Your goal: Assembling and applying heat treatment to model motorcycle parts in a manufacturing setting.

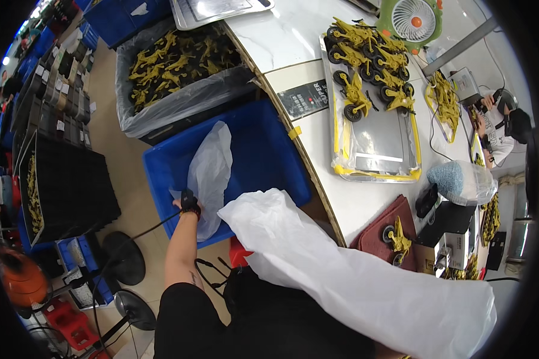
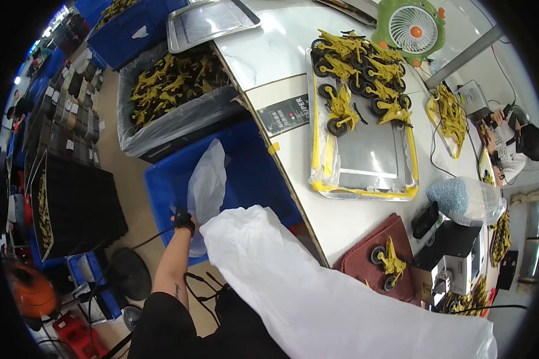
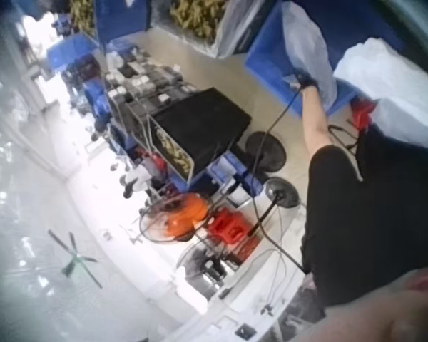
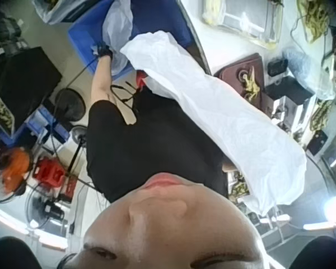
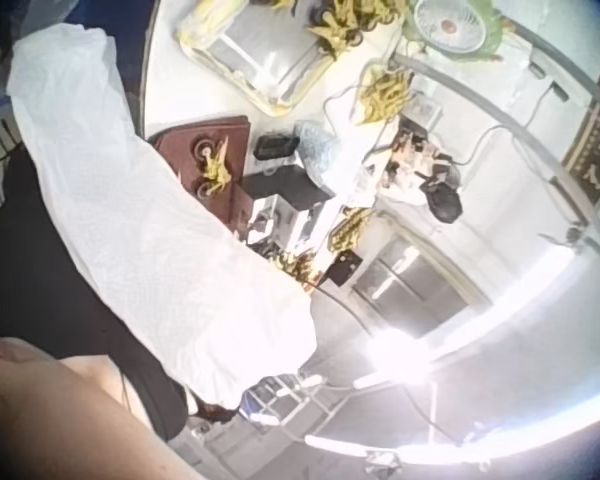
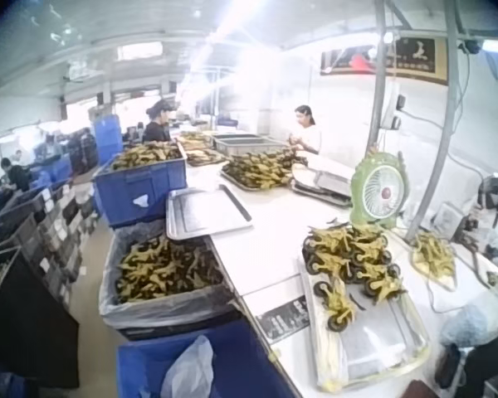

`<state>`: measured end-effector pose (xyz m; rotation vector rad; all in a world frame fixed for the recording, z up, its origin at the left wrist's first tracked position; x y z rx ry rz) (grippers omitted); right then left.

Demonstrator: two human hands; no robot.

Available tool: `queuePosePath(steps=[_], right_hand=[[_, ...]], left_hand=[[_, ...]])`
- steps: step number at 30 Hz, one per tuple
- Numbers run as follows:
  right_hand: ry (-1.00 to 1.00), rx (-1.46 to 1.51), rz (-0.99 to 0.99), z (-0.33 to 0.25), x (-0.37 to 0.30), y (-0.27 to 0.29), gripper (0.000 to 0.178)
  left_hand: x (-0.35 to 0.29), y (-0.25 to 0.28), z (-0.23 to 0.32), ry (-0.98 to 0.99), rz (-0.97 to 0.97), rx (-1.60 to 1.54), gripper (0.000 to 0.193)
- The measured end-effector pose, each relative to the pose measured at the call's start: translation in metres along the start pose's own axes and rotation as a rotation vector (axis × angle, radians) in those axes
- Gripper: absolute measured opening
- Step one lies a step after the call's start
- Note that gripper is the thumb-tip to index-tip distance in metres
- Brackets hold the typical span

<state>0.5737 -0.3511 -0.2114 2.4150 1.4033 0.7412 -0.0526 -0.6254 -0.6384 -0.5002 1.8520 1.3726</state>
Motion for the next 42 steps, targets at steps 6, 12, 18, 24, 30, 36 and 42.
queuePosePath(steps=[6,12,18,24,30,36,42], right_hand=[[0.019,-0.032,0.016,0.003,-0.005,-0.012,0.026],[0.018,-0.044,0.011,0.009,-0.012,-0.032,0.027],[0.054,-0.101,0.069,0.007,-0.022,-0.026,0.028],[0.057,-0.116,0.084,0.003,-0.03,-0.029,0.028],[0.069,-0.13,0.086,0.002,-0.035,-0.032,0.029],[0.072,-0.136,0.105,0.001,-0.041,-0.029,0.03],[0.093,-0.137,0.111,-0.003,-0.044,-0.03,0.031]], left_hand=[[0.025,0.077,0.07,-0.257,0.676,-0.552,0.064],[0.125,-0.067,0.14,-0.641,0.253,-0.302,0.062],[0.087,-0.137,0.214,-0.763,-0.105,-0.315,0.038],[0.075,-0.038,0.155,-0.71,0.152,-0.489,0.055],[0.085,-0.04,0.088,-0.156,-0.128,-0.065,0.086],[0.095,-0.032,0.102,-0.305,0.39,-0.614,0.058],[0.053,-0.074,0.24,-0.918,0.14,-0.139,0.045]])
Point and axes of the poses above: each hand's wrist, its own x-axis towards the middle knuckle, its own y-axis out of the back of the hand, z = x × y, the point moved 8 cm from there along x, towards the middle knuckle, and after that the axes turned 15 degrees about -x, right-handed, at the moved point
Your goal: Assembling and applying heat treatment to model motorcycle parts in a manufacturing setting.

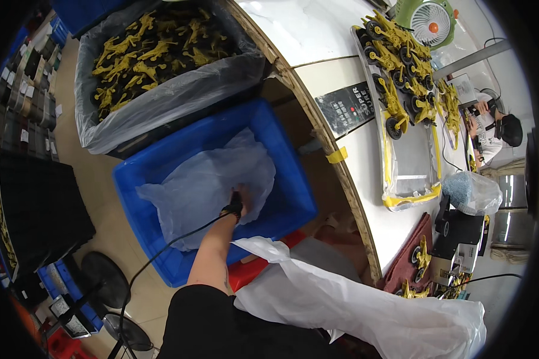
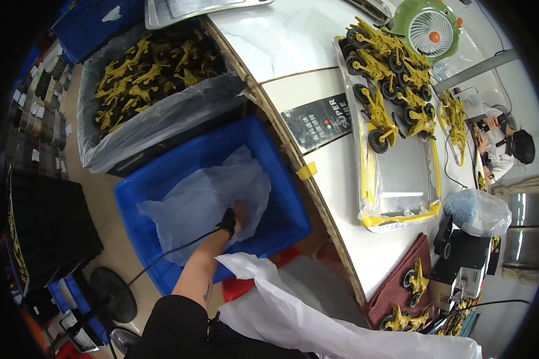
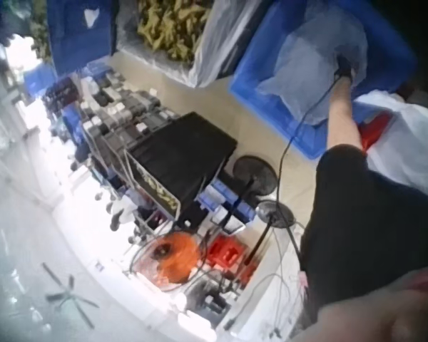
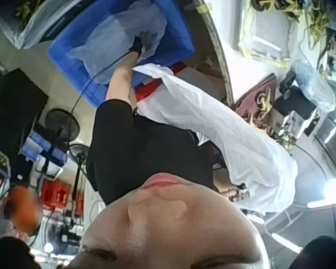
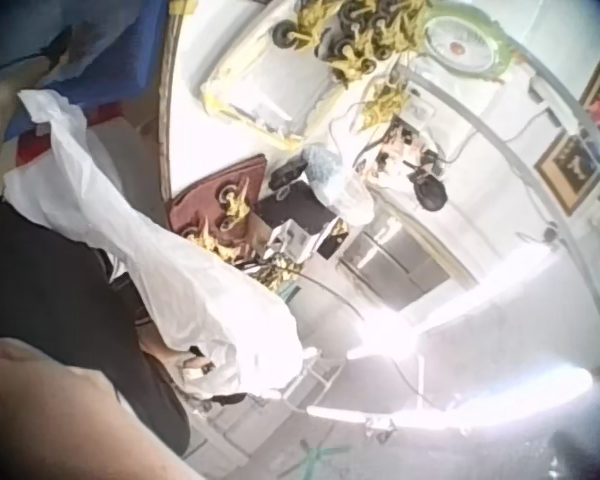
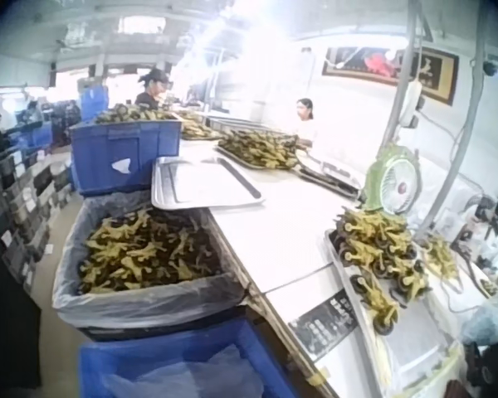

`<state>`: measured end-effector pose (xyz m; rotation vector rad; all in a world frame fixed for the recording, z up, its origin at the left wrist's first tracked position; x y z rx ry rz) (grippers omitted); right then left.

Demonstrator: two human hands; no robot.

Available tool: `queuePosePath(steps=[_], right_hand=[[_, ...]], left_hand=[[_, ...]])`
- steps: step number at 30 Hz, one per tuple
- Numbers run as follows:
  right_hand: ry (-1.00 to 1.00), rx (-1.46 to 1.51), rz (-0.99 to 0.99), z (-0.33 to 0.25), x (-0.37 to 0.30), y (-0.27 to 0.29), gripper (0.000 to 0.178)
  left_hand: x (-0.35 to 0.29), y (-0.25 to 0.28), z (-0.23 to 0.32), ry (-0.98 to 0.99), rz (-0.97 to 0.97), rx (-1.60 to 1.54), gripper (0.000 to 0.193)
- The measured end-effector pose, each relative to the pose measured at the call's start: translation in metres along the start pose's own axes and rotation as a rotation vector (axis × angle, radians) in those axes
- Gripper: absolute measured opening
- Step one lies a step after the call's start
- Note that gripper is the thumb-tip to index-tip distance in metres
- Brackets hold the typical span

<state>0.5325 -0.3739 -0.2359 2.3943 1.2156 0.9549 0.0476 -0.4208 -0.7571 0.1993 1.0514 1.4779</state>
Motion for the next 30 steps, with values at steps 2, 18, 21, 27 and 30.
queuePosePath(steps=[2,18,21,27,30], right_hand=[[0.001,0.006,-0.001,-0.001,-0.001,-0.002,0.031],[0.195,0.187,0.023,-0.073,-0.011,-0.045,0.033],[0.332,0.244,0.031,-0.123,-0.031,-0.049,0.034],[1.056,0.304,-0.651,-0.217,-0.135,-0.093,0.044],[1.14,0.193,-1.093,-0.199,-0.212,-0.126,0.059]], left_hand=[[0.026,-0.06,-0.007,-0.058,-0.231,0.299,0.044],[-0.189,0.304,0.251,-1.132,-0.536,-0.975,0.104],[-0.187,0.26,0.286,-1.011,-0.537,-0.754,0.077],[-0.208,0.224,0.244,-0.343,-0.615,-1.827,0.052],[-0.281,0.243,0.274,-0.555,-0.945,-2.026,0.079]])
Point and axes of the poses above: each hand's wrist, its own x-axis towards the middle knuckle, its own y-axis out of the back of the hand, z = x × y, the point moved 8 cm from there along x, towards the middle knuckle, and after that the axes turned 15 degrees about -x, right-handed, at the moved point
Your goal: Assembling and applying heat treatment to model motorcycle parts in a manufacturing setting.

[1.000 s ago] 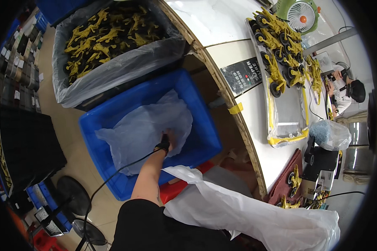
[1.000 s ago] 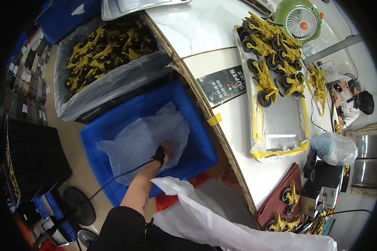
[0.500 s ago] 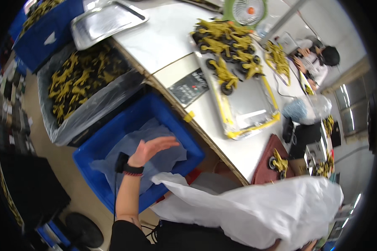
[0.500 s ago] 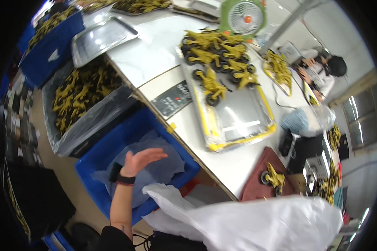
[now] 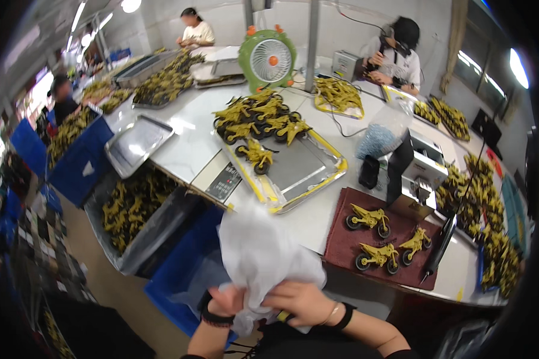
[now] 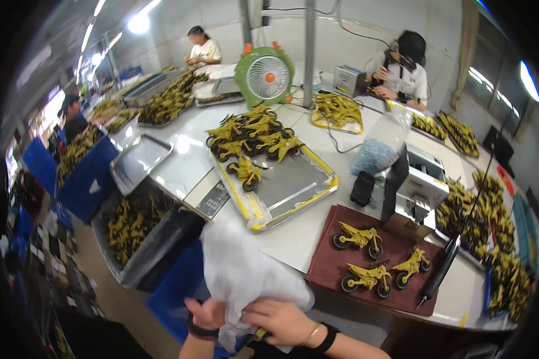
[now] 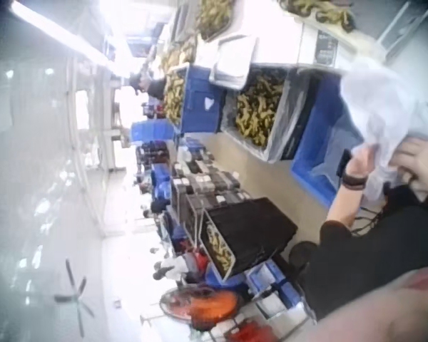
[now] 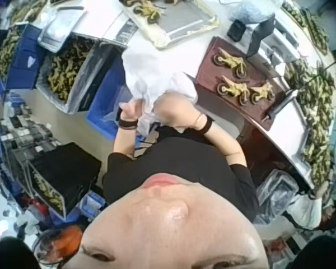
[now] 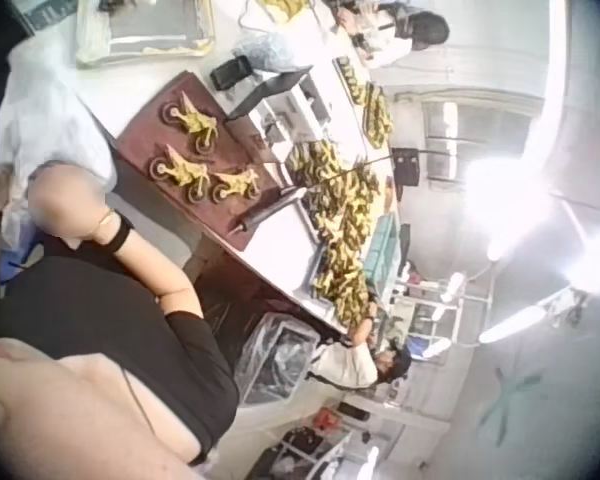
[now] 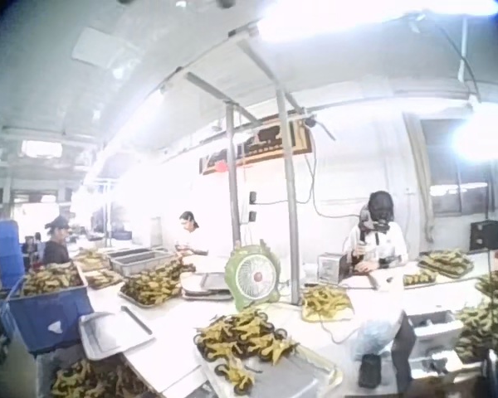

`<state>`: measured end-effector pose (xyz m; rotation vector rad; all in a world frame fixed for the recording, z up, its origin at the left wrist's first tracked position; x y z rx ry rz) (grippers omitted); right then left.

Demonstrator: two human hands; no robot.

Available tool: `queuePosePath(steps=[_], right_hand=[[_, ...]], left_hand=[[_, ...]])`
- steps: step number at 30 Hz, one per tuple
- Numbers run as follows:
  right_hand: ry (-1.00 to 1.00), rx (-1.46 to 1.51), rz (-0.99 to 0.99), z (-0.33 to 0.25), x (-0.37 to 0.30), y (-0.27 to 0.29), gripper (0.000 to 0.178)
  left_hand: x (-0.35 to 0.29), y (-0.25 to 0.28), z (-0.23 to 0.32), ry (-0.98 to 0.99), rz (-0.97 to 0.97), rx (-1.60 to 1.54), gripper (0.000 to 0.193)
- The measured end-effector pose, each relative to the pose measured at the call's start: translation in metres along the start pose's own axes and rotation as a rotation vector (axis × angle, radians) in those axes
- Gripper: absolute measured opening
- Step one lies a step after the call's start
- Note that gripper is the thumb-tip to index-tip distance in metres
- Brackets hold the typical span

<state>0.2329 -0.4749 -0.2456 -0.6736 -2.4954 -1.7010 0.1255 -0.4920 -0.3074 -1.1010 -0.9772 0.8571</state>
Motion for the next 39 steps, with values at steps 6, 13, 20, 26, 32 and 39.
queuePosePath(steps=[6,13,20,26,32,39], right_hand=[[0.269,0.209,0.333,-0.022,-0.011,0.056,0.054],[-0.085,0.206,0.698,0.045,-0.124,0.148,0.018],[-0.745,-0.361,0.926,0.059,-0.219,0.192,0.009],[-1.163,-0.245,0.808,0.079,-0.255,0.121,0.01],[-1.055,-0.699,0.87,0.093,-0.228,0.154,0.01],[-1.008,-0.698,0.872,0.098,-0.233,0.156,0.009]], left_hand=[[-0.035,-0.075,0.115,-0.859,0.529,1.957,0.05],[0.166,-0.215,0.232,-1.198,-0.017,1.182,0.039],[0.479,-0.205,0.326,-1.324,-0.221,0.792,0.03],[0.634,-0.063,0.312,-1.374,0.541,1.074,0.045],[0.706,0.043,0.303,-1.278,0.36,1.437,0.06],[0.74,0.149,0.408,-0.296,0.635,1.563,0.067]])
Point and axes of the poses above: each hand's wrist, its own x-axis towards the middle knuckle, its own y-axis out of the back of the hand, z = x × y, the point moved 8 cm from there along x, towards the middle knuckle, and after that the axes turned 15 degrees about -x, right-handed, at the moved point
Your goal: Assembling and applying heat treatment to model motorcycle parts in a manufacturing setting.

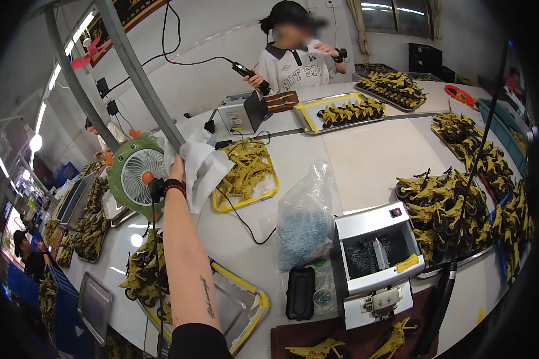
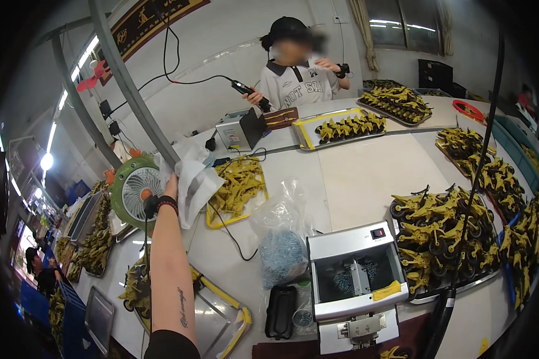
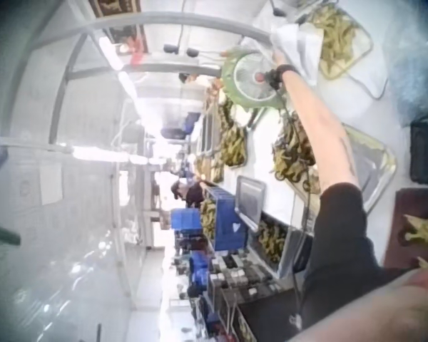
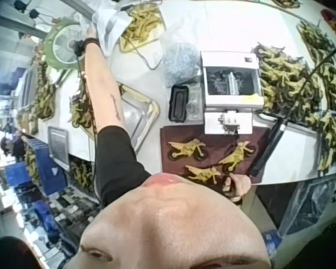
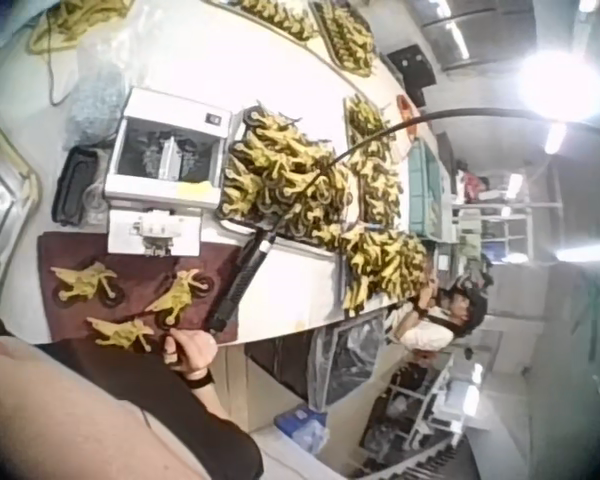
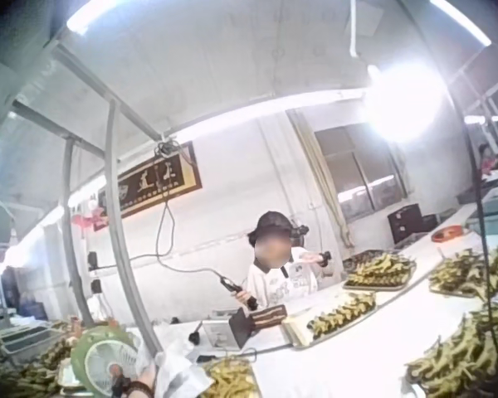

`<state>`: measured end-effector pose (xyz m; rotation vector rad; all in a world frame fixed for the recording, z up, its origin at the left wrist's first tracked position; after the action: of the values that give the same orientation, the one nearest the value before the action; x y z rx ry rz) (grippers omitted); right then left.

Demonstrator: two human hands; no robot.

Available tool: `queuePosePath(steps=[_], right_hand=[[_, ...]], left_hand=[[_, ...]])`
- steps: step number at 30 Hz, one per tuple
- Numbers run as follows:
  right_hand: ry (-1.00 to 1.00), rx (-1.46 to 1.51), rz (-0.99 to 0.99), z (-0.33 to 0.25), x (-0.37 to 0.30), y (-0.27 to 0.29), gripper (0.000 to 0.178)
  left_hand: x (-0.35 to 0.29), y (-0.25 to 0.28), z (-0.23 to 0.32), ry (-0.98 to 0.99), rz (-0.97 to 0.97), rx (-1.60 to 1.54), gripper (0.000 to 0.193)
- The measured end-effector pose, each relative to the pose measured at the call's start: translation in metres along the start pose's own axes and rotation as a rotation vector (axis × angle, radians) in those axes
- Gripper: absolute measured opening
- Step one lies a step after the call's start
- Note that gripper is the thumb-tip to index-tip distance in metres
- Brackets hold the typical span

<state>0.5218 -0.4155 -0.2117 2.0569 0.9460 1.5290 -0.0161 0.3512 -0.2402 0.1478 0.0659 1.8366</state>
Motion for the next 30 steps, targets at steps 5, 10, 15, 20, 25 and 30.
queuePosePath(steps=[5,10,15,20,25,30], right_hand=[[-0.007,-0.035,0.005,0.003,-0.009,0.005,0.009],[-0.045,-0.057,-0.03,-0.001,-0.017,0.005,0.009],[-0.019,-0.095,-0.116,-0.001,-0.022,-0.006,0.016],[-0.018,0.151,-0.129,0.013,-0.027,0.0,0.015],[0.048,0.218,-0.095,0.03,0.0,0.077,0.023],[-0.502,0.548,-0.372,0.158,0.056,0.014,0.047]], left_hand=[[-0.006,-0.007,-0.054,-0.069,-0.165,0.868,0.056],[-0.037,-0.025,-0.061,0.183,-0.113,0.177,0.031],[-0.095,0.024,0.013,0.49,0.014,0.102,0.092],[-0.174,-0.038,0.157,-0.058,-0.275,0.205,0.049],[-0.458,-0.105,0.217,-0.931,-0.303,0.859,0.075],[-0.715,-0.136,0.215,-1.297,-0.716,0.996,0.06]])
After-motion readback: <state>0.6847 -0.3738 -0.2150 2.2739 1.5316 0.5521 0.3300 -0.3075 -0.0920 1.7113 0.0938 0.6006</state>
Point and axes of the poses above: each hand's wrist, its own x-axis towards the middle knuckle, its own y-axis out of the back of the hand, z = x × y, the point moved 8 cm from there along x, towards the middle knuckle, and after that the axes turned 15 degrees about -x, right-handed, at the moved point
